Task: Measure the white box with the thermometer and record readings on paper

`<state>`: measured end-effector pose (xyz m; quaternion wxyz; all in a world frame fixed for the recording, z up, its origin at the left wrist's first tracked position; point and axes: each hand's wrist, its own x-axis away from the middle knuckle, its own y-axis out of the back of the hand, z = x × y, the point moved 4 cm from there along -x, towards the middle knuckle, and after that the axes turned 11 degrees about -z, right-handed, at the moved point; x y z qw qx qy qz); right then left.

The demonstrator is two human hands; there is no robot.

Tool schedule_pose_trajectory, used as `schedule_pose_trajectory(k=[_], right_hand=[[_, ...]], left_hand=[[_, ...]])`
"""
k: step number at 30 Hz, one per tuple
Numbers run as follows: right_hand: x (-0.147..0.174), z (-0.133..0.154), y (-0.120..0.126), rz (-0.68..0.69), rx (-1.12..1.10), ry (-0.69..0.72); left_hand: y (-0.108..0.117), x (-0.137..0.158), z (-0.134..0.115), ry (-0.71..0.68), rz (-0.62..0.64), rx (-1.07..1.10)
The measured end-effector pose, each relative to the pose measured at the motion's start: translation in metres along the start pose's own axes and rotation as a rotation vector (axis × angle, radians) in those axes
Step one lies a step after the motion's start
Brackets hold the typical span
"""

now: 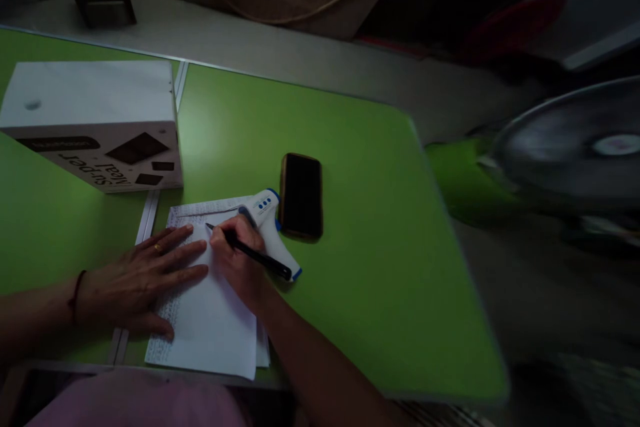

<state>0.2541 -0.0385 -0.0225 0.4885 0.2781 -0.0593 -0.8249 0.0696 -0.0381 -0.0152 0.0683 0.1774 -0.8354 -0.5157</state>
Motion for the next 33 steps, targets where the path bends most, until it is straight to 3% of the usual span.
schedule_pose_trajectory(k=[33], right_hand=[[-0.0006,0.0008,-0.0007,0.005,0.016,0.015]], left_hand=[[0.0024,-0.0020,-0.0017,0.007,0.021,-0.003]])
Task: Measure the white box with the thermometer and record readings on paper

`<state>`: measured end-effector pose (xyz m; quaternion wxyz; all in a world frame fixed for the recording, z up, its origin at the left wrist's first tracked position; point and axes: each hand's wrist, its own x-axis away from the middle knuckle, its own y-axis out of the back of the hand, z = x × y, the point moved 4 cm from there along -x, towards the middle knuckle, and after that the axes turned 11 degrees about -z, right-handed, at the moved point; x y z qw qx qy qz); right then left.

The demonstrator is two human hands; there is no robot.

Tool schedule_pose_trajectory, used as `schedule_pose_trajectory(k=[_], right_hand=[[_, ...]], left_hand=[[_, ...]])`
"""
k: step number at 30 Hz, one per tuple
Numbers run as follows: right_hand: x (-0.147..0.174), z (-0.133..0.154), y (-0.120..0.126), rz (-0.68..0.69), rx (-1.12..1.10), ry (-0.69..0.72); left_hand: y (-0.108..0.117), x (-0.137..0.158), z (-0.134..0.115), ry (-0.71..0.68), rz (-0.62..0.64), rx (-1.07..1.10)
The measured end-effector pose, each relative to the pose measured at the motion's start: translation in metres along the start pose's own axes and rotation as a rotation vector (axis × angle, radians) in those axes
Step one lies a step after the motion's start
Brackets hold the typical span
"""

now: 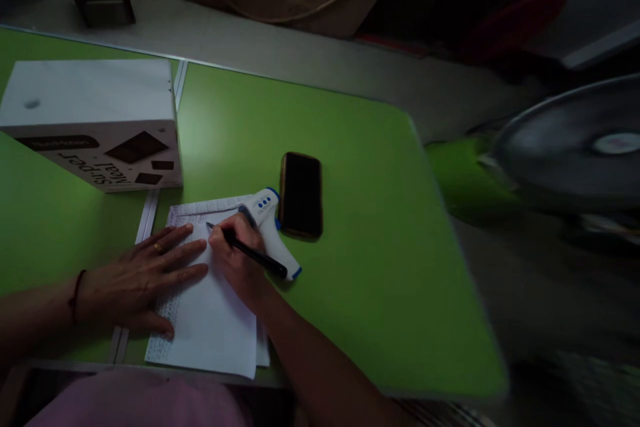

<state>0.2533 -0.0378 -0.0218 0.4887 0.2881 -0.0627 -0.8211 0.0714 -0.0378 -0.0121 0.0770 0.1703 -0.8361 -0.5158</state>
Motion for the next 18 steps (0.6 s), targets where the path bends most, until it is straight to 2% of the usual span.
schedule_pose_trajectory(k=[14,16,18], right_hand=[[0.001,0.001,0.003,0.017,0.051,0.046],[-0.002,0.005,0.005,0.070,0.090,0.124],[-0.004,0.011,0.010,0.134,0.144,0.277]], left_hand=[[-0.002,0.001,0.001,-0.002,-0.016,-0.006],[-0.003,0.001,0.001,-0.006,-0.024,-0.010],[-0.004,0.001,0.002,-0.013,-0.039,-0.015]])
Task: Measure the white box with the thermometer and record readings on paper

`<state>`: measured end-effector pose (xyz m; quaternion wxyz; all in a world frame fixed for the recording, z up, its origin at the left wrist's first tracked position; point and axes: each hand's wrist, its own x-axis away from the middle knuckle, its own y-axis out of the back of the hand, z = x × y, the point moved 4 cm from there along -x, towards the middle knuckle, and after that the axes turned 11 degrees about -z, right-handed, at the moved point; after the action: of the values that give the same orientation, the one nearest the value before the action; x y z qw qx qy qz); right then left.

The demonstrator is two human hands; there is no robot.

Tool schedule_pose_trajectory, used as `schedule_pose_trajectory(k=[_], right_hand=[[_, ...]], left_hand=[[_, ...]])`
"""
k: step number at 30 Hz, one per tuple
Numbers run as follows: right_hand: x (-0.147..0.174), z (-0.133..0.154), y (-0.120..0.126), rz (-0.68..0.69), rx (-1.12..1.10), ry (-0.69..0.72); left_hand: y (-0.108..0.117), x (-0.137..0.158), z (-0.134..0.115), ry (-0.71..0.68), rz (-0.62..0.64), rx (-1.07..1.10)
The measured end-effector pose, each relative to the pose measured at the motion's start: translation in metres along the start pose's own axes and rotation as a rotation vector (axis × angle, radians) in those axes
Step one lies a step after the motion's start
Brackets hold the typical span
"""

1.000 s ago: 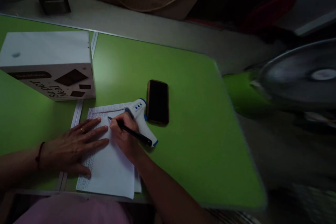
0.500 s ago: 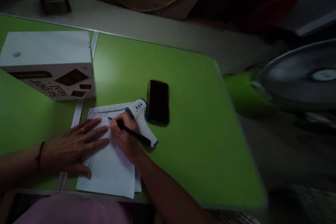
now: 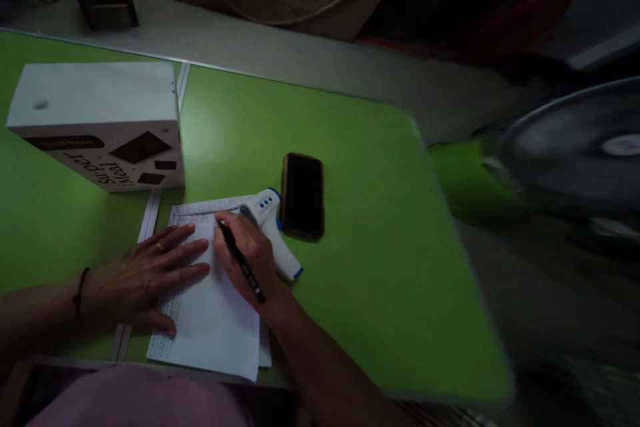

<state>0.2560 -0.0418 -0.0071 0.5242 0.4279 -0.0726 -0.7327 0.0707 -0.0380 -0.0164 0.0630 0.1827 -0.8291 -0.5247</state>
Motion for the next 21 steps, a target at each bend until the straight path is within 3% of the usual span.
schedule_pose_trajectory(k=[3,7,13,21], right_hand=[[0.000,0.008,0.010,0.123,0.159,0.206],[0.008,0.015,0.017,0.334,0.397,0.313],[0.013,0.021,0.022,0.525,0.528,0.264],[0.017,0.036,0.023,0.562,0.430,0.233]], left_hand=[[0.000,0.000,0.002,-0.018,-0.021,-0.007],[0.001,0.000,0.006,-0.021,-0.036,-0.028],[0.003,0.000,0.013,-0.021,-0.103,-0.079],[0.005,0.001,0.014,-0.066,-0.168,-0.124]])
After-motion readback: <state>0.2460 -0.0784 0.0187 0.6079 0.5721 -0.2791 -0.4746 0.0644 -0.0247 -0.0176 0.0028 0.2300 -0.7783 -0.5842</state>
